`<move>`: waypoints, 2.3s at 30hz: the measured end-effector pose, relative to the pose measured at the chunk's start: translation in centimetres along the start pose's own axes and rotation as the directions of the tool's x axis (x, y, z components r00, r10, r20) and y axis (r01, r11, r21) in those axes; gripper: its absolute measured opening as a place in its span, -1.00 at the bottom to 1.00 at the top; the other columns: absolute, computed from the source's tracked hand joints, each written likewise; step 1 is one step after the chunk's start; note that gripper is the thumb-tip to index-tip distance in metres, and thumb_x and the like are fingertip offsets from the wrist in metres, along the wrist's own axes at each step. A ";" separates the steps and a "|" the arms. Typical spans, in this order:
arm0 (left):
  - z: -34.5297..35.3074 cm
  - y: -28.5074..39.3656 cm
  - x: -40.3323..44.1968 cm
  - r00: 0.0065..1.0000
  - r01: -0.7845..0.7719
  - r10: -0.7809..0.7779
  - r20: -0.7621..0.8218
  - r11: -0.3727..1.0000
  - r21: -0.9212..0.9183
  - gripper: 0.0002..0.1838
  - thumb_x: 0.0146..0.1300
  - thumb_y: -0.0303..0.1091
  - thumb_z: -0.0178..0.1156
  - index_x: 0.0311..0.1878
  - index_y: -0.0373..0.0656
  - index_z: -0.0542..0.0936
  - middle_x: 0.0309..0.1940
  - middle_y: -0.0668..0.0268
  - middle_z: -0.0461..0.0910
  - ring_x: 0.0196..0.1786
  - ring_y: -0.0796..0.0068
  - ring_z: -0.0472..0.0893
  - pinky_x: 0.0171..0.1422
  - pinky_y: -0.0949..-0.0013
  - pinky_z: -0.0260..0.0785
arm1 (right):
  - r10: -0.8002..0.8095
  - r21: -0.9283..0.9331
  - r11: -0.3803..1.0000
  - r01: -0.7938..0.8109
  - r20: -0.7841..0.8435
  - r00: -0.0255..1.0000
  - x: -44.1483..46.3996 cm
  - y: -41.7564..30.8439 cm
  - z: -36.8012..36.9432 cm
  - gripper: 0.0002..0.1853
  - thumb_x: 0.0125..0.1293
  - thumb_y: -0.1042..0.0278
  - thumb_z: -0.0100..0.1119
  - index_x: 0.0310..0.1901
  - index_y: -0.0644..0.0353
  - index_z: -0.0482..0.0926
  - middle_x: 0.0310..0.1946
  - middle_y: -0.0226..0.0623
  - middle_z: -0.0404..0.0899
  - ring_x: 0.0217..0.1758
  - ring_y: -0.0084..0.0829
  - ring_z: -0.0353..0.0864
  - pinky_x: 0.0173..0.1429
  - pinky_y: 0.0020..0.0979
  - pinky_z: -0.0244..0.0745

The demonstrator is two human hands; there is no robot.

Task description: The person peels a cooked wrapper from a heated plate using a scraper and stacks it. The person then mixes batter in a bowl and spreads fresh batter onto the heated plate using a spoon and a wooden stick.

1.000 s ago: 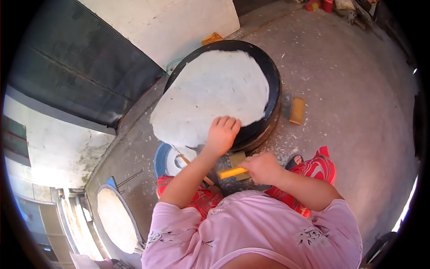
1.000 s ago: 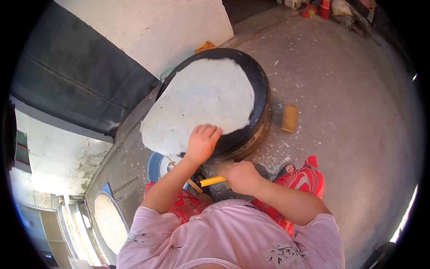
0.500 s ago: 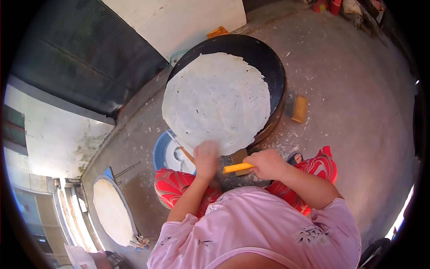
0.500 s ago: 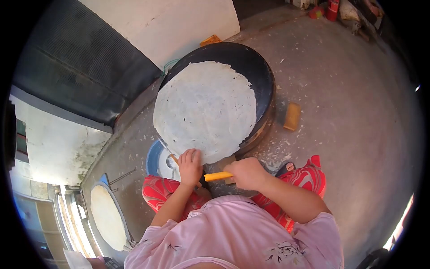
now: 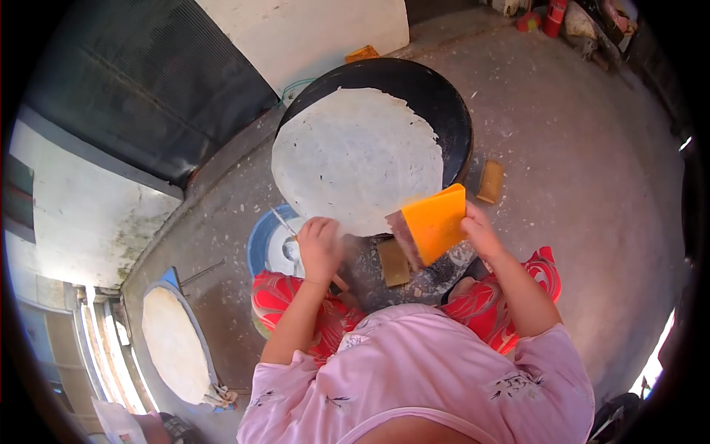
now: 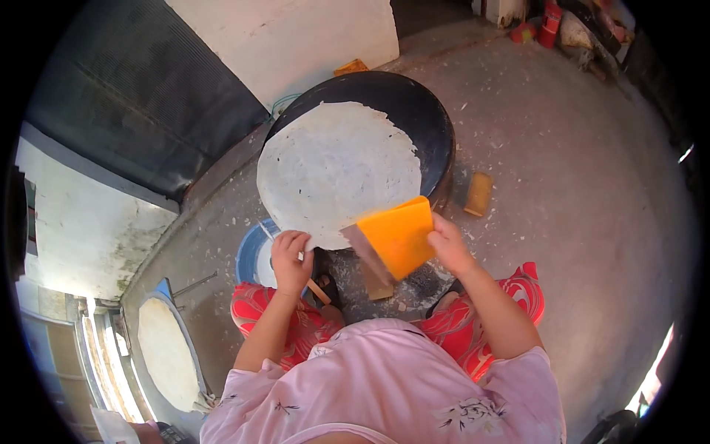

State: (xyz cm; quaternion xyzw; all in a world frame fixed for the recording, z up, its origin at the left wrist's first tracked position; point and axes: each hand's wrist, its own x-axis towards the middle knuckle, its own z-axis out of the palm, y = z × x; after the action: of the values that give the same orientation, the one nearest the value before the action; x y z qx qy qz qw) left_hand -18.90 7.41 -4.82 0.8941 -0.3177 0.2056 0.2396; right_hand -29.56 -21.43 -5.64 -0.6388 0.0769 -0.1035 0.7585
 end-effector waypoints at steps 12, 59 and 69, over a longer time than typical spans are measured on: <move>-14.1 0.5 11.0 0.929 -0.121 0.106 -0.354 0.992 -0.021 -0.90 -0.02 -0.51 0.17 -0.37 -0.17 0.55 -0.39 0.25 0.53 -0.22 0.23 0.48 -0.14 0.29 0.29 | -0.118 -0.882 0.470 0.023 -0.037 0.992 -1.8 -2.8 6.0 -0.17 -0.01 0.24 0.29 0.30 -0.07 0.07 -0.05 -0.12 0.51 -0.23 -0.26 0.59 -0.17 -0.43 0.43; -32.6 -26.7 -36.8 0.289 0.834 -0.797 -0.530 -0.062 0.548 -0.84 0.06 -0.41 -0.05 -0.47 -0.12 0.54 -0.48 0.19 0.57 -0.34 0.19 0.57 -0.29 0.18 0.40 | -0.170 -0.668 0.596 0.446 0.438 0.883 12.8 -4.3 34.7 -0.69 0.22 0.43 0.06 0.03 0.16 0.47 -0.07 -0.18 0.53 0.02 -0.36 0.50 0.12 -0.43 0.34; -27.6 -31.2 -32.2 0.352 0.936 -0.884 -0.309 0.330 0.124 -0.52 0.15 -0.01 0.03 0.09 -0.03 0.45 0.04 0.06 0.43 0.13 0.08 0.38 0.16 0.16 0.25 | -0.061 -0.723 0.674 0.154 0.153 0.986 11.8 -3.8 26.2 -0.71 0.26 0.43 0.01 0.02 0.22 0.47 -0.02 -0.17 0.49 0.05 -0.34 0.47 0.16 -0.44 0.31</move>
State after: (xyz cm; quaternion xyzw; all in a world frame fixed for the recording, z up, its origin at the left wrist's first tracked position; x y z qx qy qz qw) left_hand -27.02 59.32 -8.76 0.9174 0.2959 0.1598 0.2130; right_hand -11.83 -0.09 2.75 -0.8967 0.0300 -0.0713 0.4358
